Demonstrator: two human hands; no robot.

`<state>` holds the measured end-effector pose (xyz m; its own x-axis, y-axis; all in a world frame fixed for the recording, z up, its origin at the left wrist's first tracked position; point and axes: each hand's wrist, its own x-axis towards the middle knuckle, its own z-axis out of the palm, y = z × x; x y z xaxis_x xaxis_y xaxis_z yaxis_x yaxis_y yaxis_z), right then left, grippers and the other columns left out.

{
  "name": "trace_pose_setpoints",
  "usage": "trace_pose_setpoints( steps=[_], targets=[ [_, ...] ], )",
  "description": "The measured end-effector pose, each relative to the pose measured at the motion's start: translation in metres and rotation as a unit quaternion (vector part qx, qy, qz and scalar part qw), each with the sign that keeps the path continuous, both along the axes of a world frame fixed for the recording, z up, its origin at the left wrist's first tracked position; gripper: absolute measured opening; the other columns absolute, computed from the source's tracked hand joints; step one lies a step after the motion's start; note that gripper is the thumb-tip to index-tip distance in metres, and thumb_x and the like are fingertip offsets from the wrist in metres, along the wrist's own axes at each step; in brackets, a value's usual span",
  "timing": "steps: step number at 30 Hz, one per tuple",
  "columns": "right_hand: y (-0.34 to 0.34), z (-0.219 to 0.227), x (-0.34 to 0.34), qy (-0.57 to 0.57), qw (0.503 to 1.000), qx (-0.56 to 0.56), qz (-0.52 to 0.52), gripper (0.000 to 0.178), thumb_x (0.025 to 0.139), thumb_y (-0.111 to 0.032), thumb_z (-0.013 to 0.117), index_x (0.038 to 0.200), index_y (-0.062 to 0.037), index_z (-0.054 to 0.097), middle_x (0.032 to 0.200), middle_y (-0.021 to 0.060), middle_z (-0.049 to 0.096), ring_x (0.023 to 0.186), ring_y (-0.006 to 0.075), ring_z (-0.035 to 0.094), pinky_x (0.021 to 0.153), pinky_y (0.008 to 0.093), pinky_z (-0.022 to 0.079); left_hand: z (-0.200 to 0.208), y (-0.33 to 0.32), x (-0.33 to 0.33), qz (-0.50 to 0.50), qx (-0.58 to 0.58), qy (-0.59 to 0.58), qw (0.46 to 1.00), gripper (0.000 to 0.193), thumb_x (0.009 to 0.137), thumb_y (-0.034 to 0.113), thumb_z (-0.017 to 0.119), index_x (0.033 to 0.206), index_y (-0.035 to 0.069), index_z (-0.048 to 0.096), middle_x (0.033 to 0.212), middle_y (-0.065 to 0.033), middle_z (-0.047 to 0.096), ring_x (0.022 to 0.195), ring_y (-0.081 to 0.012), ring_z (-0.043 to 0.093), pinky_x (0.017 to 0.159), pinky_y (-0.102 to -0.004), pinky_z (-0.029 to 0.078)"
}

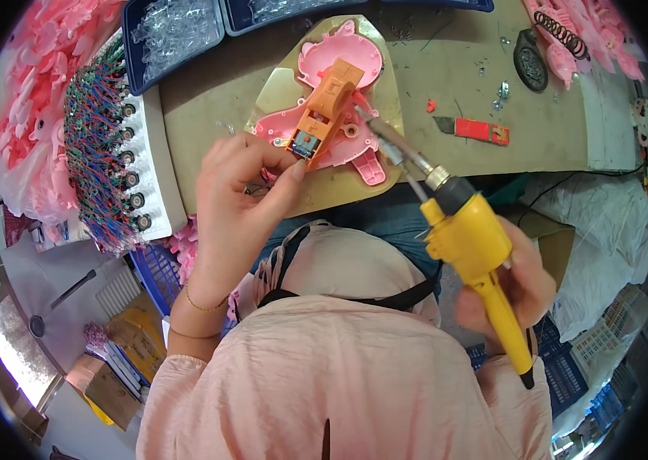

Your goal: Assembling plastic toy horses by placing internal components into the shell and securing them with a pneumatic screwdriver and soldering tool.

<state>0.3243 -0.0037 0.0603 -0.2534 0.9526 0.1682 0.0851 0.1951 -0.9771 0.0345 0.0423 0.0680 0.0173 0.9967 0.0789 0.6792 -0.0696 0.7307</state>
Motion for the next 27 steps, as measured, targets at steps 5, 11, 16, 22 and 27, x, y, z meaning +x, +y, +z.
trace_pose_setpoints(
  steps=[5,11,16,22,27],
  targets=[
    [0.010,0.000,0.004,-0.062,0.983,0.114,-0.127,0.061,0.082,-0.034,0.066,0.125,-0.0069,0.034,0.126,0.0219,0.044,0.114,0.0287,0.049,0.097,0.0400,0.039,0.019,-0.013,0.005,-0.003,0.165,0.201,0.966,0.031,0.064,0.015,0.072,0.095,0.015,0.065,0.097,0.0027,0.057,0.089,-0.0195,0.049,0.078,-0.0342,0.032],
    [0.012,-0.004,0.010,-0.054,0.971,0.127,-0.193,0.062,0.080,-0.037,0.067,0.124,-0.0059,0.035,0.124,0.0189,0.046,0.115,0.0268,0.048,0.098,0.0383,0.039,0.012,0.005,0.020,-0.092,0.188,0.218,0.953,0.028,0.066,0.015,0.068,0.094,0.010,0.064,0.098,0.0011,0.058,0.088,-0.0175,0.052,0.076,-0.0321,0.036],
    [0.010,-0.006,0.018,-0.021,0.964,0.174,-0.201,0.051,0.083,-0.024,0.063,0.121,0.0011,0.041,0.115,0.0194,0.053,0.107,0.0278,0.055,0.092,0.0396,0.045,0.026,0.009,0.011,-0.105,0.022,0.013,0.994,0.017,0.074,0.006,0.066,0.091,0.007,0.067,0.099,-0.0060,0.061,0.082,-0.0220,0.056,0.073,-0.0351,0.042],
    [0.021,-0.012,0.014,0.032,0.964,0.121,-0.236,0.048,0.083,-0.019,0.059,0.123,0.0016,0.040,0.116,0.0191,0.052,0.107,0.0272,0.054,0.089,0.0392,0.047,0.030,0.043,0.020,-0.128,0.126,0.163,0.970,0.016,0.080,0.009,0.063,0.094,0.004,0.066,0.087,-0.0111,0.065,0.073,-0.0236,0.062,0.069,-0.0314,0.048],
    [0.015,-0.016,0.014,0.005,0.970,0.131,-0.206,0.047,0.084,-0.018,0.057,0.123,0.0019,0.039,0.116,0.0187,0.051,0.107,0.0267,0.054,0.085,0.0376,0.050,0.009,0.048,-0.019,0.035,-0.164,-0.254,0.953,0.020,0.082,0.013,0.062,0.097,0.000,0.066,0.106,-0.0139,0.060,0.073,-0.0214,0.063,0.064,-0.0287,0.048]
  ],
)
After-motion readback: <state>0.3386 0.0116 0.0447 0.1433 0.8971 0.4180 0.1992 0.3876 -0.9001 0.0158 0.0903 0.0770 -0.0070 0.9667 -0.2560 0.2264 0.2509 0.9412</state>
